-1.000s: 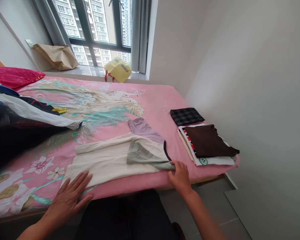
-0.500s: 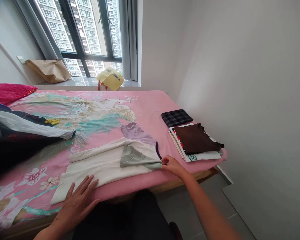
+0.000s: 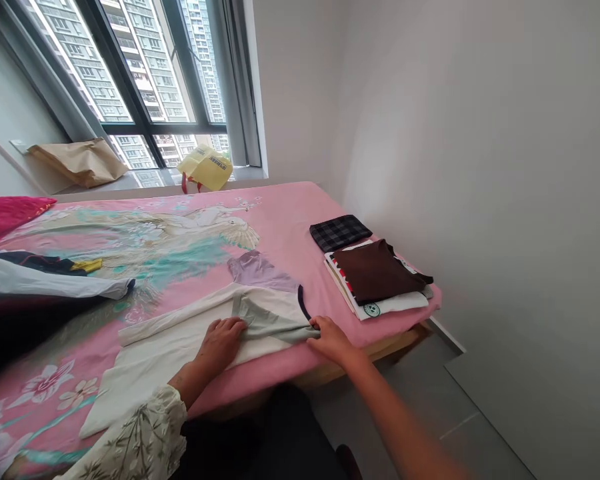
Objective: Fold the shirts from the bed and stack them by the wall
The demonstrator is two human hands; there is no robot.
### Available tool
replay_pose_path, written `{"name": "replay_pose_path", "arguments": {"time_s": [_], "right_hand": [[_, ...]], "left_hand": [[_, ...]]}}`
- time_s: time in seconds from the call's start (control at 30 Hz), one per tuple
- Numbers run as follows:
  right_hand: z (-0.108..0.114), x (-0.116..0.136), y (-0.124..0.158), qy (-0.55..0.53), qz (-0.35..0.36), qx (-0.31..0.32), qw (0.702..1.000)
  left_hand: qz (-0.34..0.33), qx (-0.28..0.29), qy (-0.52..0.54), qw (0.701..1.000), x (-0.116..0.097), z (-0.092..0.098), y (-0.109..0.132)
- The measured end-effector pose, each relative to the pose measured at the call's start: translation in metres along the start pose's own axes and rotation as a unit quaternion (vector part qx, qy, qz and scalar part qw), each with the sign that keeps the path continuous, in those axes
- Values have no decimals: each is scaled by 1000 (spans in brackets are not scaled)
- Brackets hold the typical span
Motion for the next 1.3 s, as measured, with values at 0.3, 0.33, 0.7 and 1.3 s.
{"name": "replay_pose_path", "arguments": {"time_s": [0.3,0.33,0.7,1.3], "right_hand": [[6,6,-1,6,21,15,1000],[6,6,-1,10,19,14,1000],[8,-3,-2,27,-8,-3,1000],[-63,137,48,136,276,-72,949]], "left_hand": [[18,-84,-33,996,12,66,-53],[19,-85,-42,995,12,69,-60],[-9,-140,56,989,-12,56,-46],[2,-10,-46,999,33,-2,140]]}}
Point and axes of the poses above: each hand's wrist, its own y-axis away from the middle knuckle, its own z-axis out of the back of the hand, x = y × z, the point moved 8 cm from there along -y, towards the middle knuckle, and after that the axes turned 1 degree about -z, right-handed, at the moved point
